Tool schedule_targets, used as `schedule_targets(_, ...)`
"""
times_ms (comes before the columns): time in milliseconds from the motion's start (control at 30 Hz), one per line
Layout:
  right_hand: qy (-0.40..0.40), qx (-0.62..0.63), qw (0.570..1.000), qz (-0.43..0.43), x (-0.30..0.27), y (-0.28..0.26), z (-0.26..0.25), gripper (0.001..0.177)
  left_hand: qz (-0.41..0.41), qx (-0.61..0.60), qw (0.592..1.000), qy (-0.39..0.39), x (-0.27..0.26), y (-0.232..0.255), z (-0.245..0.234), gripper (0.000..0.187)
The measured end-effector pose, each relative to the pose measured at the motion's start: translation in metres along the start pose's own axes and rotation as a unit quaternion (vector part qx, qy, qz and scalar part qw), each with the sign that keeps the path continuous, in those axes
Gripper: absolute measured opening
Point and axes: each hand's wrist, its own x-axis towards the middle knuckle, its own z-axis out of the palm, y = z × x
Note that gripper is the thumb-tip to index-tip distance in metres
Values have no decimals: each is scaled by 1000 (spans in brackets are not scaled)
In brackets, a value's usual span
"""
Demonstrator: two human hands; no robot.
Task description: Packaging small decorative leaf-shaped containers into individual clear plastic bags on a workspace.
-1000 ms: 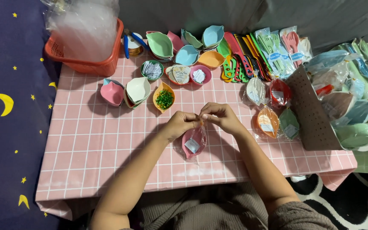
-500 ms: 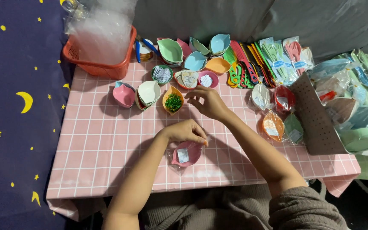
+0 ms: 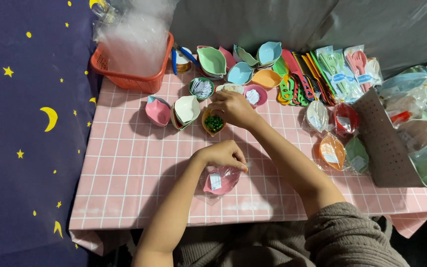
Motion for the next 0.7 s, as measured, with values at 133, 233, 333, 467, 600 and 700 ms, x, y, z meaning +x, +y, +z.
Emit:
schedule_targets(133,15,-8,1000,-8,-5,5,11,19,0,2,1000,-10,1,-1,-1,16)
schedule_targets(233,9,-24,1000,-14,-5,7,17,21,3,4,1000,-9,0,0,-2,15)
schedule_targets(333,7,-49,999,-20,-4,10,22,17,-5,11,1000,-5,0,0,-1,13)
schedule_targets(467,-5,-64,997,-45,-6,19,38,14,3,10,1000,-11,0,0,-2,13)
schedule_targets(600,-6,-78,995,-63,-4,23,42,6,0,12,1000,-14,-1,4,-2,12)
schedule_targets(700,-10,-77,995,-64,-1,16,30,3,2,15,1000,-14,-2,6,-4,12)
